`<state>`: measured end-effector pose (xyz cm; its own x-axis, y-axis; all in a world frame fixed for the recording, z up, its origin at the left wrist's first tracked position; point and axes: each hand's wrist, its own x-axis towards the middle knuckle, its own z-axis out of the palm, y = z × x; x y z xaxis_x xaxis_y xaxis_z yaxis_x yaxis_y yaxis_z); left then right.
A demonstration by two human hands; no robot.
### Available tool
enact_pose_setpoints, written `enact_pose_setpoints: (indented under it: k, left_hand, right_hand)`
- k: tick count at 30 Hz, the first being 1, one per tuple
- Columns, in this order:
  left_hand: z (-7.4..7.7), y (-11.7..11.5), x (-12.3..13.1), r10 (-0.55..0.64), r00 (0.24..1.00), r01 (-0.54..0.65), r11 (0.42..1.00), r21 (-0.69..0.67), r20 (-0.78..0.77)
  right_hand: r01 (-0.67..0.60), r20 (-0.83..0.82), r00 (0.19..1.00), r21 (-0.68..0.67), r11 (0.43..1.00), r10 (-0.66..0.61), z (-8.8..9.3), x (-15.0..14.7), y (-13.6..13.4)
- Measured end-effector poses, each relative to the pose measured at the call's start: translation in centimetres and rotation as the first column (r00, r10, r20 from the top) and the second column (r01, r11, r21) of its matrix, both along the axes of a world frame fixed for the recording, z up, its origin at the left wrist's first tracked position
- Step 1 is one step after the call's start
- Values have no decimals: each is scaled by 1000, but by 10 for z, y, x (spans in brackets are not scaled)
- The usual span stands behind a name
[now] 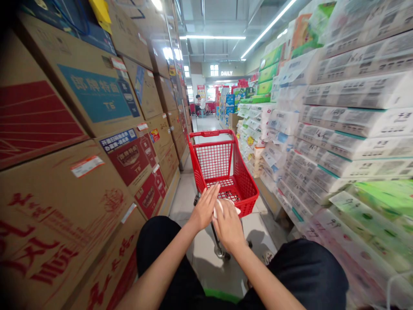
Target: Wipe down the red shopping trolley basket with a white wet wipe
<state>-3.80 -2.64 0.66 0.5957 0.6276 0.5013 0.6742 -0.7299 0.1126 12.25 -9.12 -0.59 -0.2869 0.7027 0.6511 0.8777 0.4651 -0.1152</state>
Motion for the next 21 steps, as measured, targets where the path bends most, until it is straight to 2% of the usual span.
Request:
enact_pose_setpoints:
  k: [2,4,7,10,13,16,19,21]
  left_hand:
    - [-1,3,0,-15,999,16,999,-28,33]
    - [-1,6,-3,-34,998,36,998,-51,45]
    - [2,11,-8,-56,998,57,996,-64,23]
    - [4,14,-9,-72,997,71,996,-59,-17]
    - [4,16,-5,-70,997,67,996,-57,-35]
    - [3,16,2,-52,998,51,997,-58,-24]
    - [2,15,8,-43,999,42,997,-69,-20]
    - [2,15,8,-47,999,45,996,-76,-19]
  right_hand:
    - [-16,-4,1000,7,1000,16,-2,-14,2]
    - [-53,31,998,-1,999,53,-3,-6,8]
    - [-75,90,993,14,997,73,-3,38,19]
    - [-15,73,997,48,999,12,-3,90,28]
    - [62,16,998,25,998,-62,-1,110,29]
    - [104,-27,994,1,995,-104,1,85,23]
    - [50,7,999,-2,999,-50,0,39,17]
    - [17,20,1000,7,1000,-17,-2,19,16]
